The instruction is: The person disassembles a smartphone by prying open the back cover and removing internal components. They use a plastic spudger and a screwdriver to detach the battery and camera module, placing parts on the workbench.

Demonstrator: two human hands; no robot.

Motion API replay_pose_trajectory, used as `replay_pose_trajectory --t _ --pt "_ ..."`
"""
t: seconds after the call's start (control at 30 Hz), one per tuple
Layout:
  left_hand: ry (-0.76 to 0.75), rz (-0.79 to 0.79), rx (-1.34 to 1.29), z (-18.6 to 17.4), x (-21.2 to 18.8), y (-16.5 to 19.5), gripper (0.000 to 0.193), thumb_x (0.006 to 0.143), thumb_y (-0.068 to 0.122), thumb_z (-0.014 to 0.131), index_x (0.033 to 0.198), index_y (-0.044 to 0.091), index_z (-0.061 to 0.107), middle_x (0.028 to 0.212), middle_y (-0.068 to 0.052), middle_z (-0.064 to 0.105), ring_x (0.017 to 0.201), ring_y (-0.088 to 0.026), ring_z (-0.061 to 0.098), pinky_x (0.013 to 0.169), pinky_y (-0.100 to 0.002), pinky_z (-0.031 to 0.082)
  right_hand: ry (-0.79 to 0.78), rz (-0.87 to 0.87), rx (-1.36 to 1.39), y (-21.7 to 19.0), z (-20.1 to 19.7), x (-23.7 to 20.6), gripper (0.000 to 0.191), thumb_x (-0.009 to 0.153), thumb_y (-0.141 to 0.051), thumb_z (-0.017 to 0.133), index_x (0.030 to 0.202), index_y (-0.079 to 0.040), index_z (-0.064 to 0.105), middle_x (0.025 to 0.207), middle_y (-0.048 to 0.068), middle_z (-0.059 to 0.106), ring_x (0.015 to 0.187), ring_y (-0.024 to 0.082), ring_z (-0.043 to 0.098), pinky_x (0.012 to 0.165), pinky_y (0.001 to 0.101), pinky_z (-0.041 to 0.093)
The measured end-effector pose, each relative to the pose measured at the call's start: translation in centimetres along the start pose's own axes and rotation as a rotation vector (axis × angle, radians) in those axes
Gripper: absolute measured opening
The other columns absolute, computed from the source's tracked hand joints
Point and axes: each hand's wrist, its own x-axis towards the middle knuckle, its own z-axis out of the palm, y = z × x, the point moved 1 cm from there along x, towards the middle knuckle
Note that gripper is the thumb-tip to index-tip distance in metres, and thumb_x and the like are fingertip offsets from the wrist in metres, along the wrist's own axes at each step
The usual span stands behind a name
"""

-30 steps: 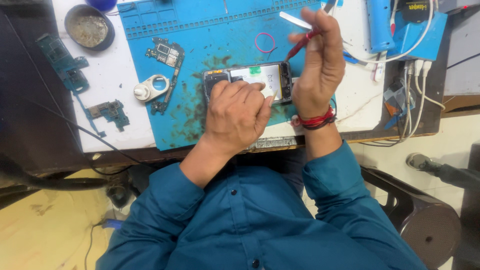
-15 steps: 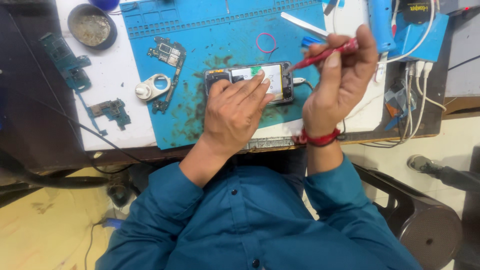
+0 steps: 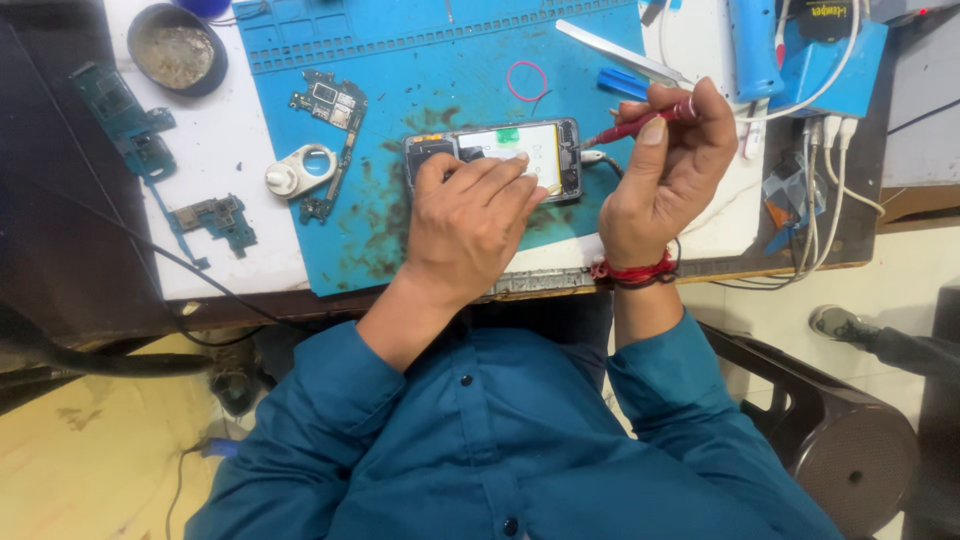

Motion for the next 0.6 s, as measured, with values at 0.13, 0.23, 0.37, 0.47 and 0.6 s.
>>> replay_pose_trajectory --t 0.13,0.23,0.37,0.47,0.6 --pt "0.008 0.006 0.03 0.2 0.0 0.0 0.014 0.096 0.018 0.077 0.102 0.006 0.074 0.112 -0.006 0.075 0.102 -0.019 0.069 0.091 -0.04 0.043 -0.042 -0.103 -0.128 -0.9 0.6 0.1 0.033 0.115 0.0 0.055 0.144 -0.009 0.043 0.131 0.012 0.054 0.107 0.017 0.06 0.089 0.0347 0.062" --pt "-0.001 0.001 0.04 0.3 -0.1 0.1 0.014 0.096 0.018 0.077 0.101 0.006 0.073 0.112 -0.007 0.075 0.102 -0.019 0.069 0.091 -0.04 0.043 -0.073 -0.158 -0.283 -2.0 0.9 0.7 0.026 0.111 0.001 0.064 0.133 -0.009 0.055 0.126 0.01 0.054 0.098 0.016 0.062 0.077 0.0312 0.064" --pt "0.001 -0.018 -0.016 0.3 -0.1 0.1 0.013 0.096 0.018 0.076 0.102 0.006 0.074 0.111 -0.007 0.076 0.101 -0.021 0.069 0.091 -0.041 0.043 -0.124 0.076 0.056 -2.1 1.3 2.3 0.027 0.11 0.001 0.05 0.136 -0.004 0.054 0.12 0.013 0.066 0.103 0.021 0.068 0.086 0.0328 0.062" --pt "-0.016 -0.034 -0.026 0.0 0.2 -1.1 0.011 0.099 0.018 0.073 0.103 0.007 0.075 0.109 -0.007 0.076 0.099 -0.022 0.07 0.092 -0.042 0.043 -0.221 -0.288 -0.319 -2.3 1.6 2.6 0.031 0.108 0.004 0.06 0.137 -0.005 0.052 0.125 0.019 0.053 0.103 0.027 0.055 0.084 0.0336 0.054" --pt "-0.081 -0.166 0.128 -1.2 1.7 -4.7 0.014 0.106 0.016 0.068 0.11 0.004 0.075 0.109 -0.009 0.076 0.1 -0.024 0.07 0.098 -0.045 0.041 -0.173 -0.108 -0.09 -1.8 1.9 1.9 0.03 0.113 0.004 0.056 0.14 -0.008 0.057 0.123 0.013 0.064 0.101 0.018 0.065 0.081 0.0271 0.058"
